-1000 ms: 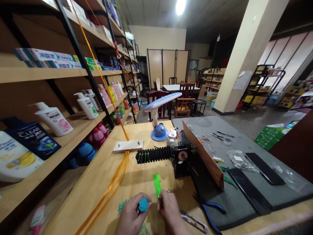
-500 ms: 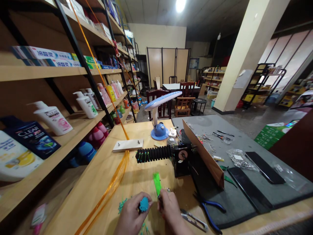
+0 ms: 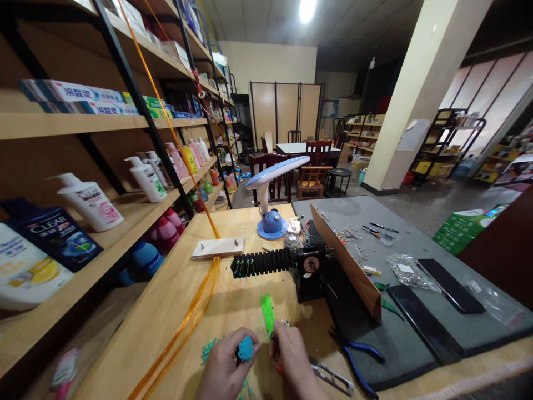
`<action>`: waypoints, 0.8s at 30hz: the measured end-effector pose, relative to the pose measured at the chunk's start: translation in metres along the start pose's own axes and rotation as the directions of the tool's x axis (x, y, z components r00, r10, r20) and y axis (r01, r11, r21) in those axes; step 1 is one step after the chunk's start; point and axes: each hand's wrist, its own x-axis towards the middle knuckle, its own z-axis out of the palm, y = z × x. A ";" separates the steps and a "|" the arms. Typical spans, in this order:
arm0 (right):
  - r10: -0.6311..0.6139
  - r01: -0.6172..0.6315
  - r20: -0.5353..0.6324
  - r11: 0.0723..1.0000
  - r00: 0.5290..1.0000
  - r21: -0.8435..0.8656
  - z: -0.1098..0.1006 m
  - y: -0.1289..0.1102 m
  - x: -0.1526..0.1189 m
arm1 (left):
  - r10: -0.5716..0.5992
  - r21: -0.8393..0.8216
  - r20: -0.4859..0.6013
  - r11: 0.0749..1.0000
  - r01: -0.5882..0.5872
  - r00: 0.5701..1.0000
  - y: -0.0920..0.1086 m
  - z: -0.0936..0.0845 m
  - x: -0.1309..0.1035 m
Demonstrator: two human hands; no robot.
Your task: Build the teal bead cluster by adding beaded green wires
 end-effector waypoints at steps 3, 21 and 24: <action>-0.100 0.086 -0.064 0.977 0.993 -0.197 -0.021 -0.003 0.002 | -0.050 -0.052 -0.028 0.997 0.049 0.998 -0.003 0.001 -0.001; -0.274 0.266 -0.010 0.940 0.962 -0.212 -0.032 -0.015 -0.010 | -0.302 -0.346 -0.270 0.917 0.200 0.914 -0.011 0.026 -0.010; -0.116 0.120 -0.047 0.988 0.992 0.096 -0.005 -0.017 -0.013 | -0.310 -0.363 -0.280 0.910 0.199 0.908 -0.013 0.030 -0.012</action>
